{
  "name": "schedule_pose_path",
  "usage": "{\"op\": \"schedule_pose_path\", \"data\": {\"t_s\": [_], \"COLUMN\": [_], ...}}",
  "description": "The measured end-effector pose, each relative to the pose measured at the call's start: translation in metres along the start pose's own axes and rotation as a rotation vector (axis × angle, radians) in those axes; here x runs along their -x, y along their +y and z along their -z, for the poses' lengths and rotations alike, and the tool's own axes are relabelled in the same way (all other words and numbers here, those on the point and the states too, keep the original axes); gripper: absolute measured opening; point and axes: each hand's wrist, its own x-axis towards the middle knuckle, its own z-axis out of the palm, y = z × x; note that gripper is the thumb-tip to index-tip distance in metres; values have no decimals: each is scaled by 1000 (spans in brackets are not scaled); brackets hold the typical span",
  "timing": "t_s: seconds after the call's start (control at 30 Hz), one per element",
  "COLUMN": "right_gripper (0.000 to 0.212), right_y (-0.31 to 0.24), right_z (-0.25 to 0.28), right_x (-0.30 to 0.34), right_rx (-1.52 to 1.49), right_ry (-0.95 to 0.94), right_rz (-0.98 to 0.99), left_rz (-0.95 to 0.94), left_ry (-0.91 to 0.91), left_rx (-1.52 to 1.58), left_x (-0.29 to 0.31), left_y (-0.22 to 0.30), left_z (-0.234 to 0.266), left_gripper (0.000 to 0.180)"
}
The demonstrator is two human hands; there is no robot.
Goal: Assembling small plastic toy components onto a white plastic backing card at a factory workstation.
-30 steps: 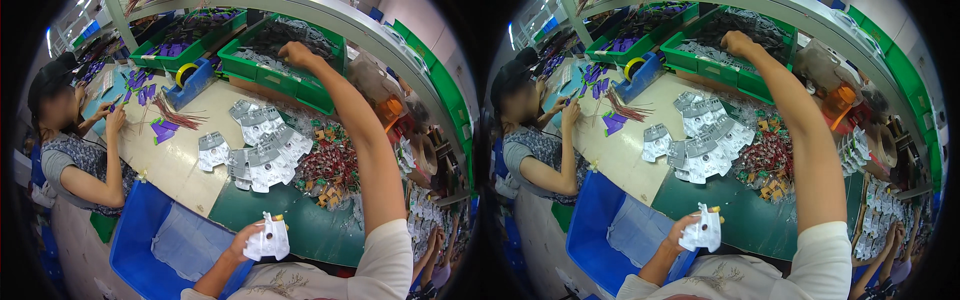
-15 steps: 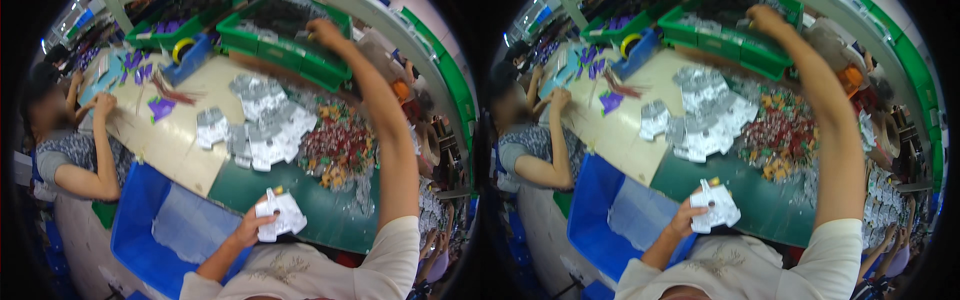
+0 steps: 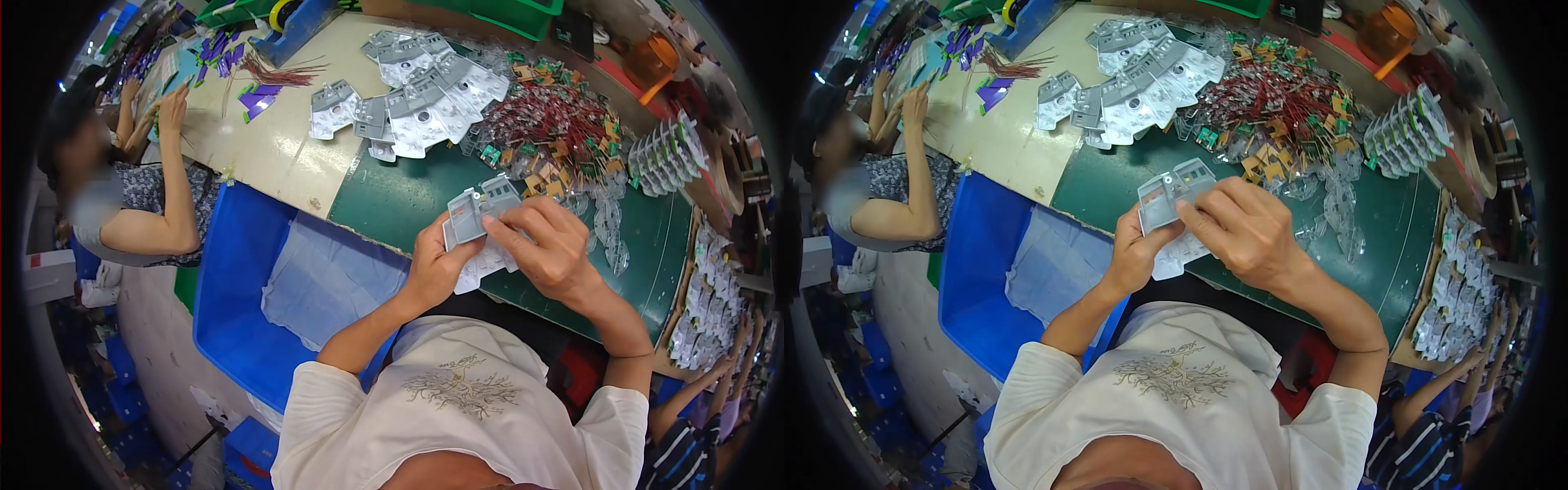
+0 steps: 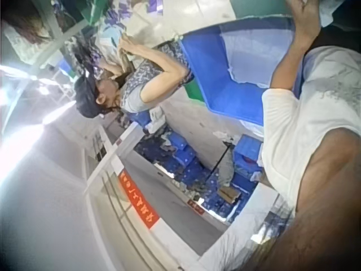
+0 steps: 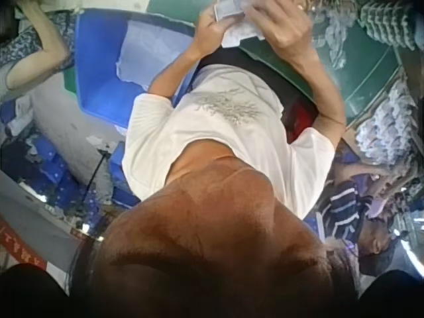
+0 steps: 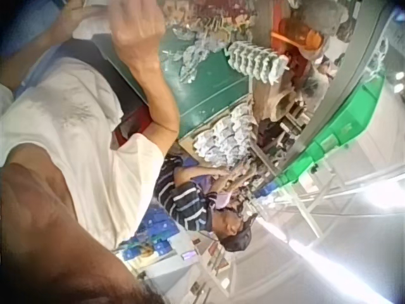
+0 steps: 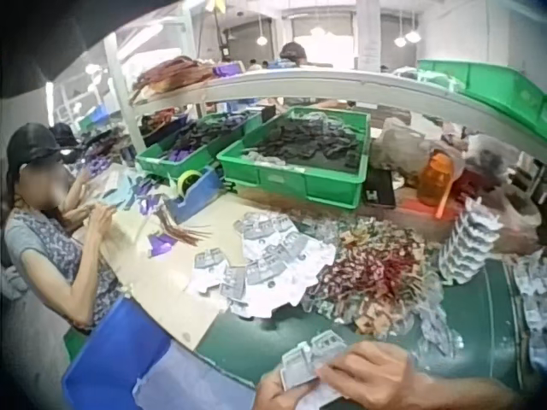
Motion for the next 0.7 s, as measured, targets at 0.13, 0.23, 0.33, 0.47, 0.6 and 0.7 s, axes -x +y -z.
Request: {"op": "schedule_pose_path", "data": {"t_s": [0.13, 0.23, 0.33, 0.47, 0.6, 0.7], "right_gripper": [34, 25, 25, 25, 19, 15], "right_y": [-4, -2, -1, -1, 14, 55], "right_z": [13, 17, 20, 26, 47, 44], "right_x": [17, 30, 51, 71, 79, 78], "right_rx": [-31, -214, -298, -461, -400, -189], "right_ry": [49, 13, -5, 98, 196, 206], "right_rz": [-45, -85, -179, -261, -637, -747], "left_rz": [-28, -36, 40, 154, 233, 173], "left_ry": [-52, -199, -266, -33, -203, -225], "left_rx": [-111, -231, -144, -196, -148, -327], "left_x": [8, 13, 16, 17, 13, 8], "left_y": [1, -3, -9, -32, -40, -55], "left_z": [-13, -9, -19, -30, -28, -19], "left_gripper": [31, 30, 29, 32, 38, 39]}}
